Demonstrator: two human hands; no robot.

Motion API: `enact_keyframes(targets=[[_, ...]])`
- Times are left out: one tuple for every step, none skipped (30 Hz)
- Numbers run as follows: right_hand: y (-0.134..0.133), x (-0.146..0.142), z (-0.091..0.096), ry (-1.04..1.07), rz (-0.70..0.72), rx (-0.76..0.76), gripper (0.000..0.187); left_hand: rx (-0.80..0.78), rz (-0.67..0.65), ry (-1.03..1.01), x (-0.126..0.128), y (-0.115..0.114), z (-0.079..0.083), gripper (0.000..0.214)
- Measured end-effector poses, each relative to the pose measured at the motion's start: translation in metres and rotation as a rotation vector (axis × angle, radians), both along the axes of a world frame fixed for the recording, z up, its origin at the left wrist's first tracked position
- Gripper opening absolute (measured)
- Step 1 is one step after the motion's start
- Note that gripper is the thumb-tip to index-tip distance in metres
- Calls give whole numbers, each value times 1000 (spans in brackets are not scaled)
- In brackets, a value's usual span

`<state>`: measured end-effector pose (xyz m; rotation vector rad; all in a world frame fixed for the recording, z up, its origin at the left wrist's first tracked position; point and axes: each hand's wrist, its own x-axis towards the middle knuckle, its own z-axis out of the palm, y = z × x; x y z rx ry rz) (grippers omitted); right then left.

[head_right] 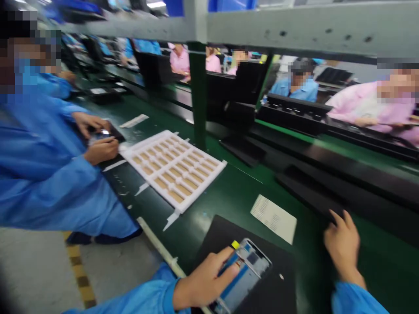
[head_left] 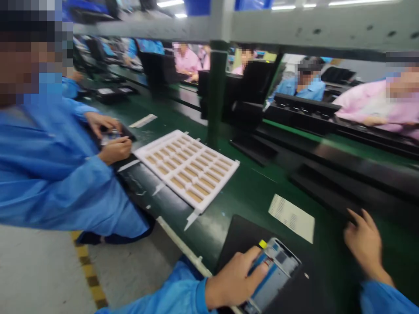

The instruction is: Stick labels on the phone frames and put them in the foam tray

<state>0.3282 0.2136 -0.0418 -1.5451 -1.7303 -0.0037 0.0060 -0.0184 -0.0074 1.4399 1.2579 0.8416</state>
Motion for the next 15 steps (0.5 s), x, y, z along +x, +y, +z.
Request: enact_keyframes(targets=[[1,4,-4,-10,-24,-12,36,-11,3,-6,0,1,1,37],[-1,8,-7,-26,-43,-22,39,-26,3,-5,0,3,1,36],[-5,10,-9,-35,-49,-33,42,-42,-1,0,0,4,1,36],[-12,11,-10,-45,-38,-46,43,-58,-7,5,1,5,0,36],[-22,10,-9,-53,-11,-64,42,-73,-13,9,2,7,-1,36],[-33,7,-8,-57,27,-86,40,-85,-19,14,3,7,-1,36],[-45,1,-6,-60,77,-113,37,-97,-24,19,5,8,-2,37],[-56,-6,-4,-63,132,-142,35,-110,-29,23,6,9,-2,37],[-66,-15,-2,-64,187,-169,32,-121,-36,27,7,10,-2,38],[-73,-25,-1,-64,237,-191,31,-128,-49,32,8,10,-2,38],[-77,-35,-1,-64,277,-205,30,-128,-72,38,9,11,-1,37],[-78,-45,-2,-64,305,-212,30,-123,-103,45,9,12,-1,37],[-76,-54,-4,-64,321,-215,30,-116,-139,52,9,12,0,37],[-72,-62,-6,-67,328,-216,31,-111,-176,59,8,13,2,37],[-67,-69,-8,-73,329,-216,32,-108,-208,64,6,13,4,37]])
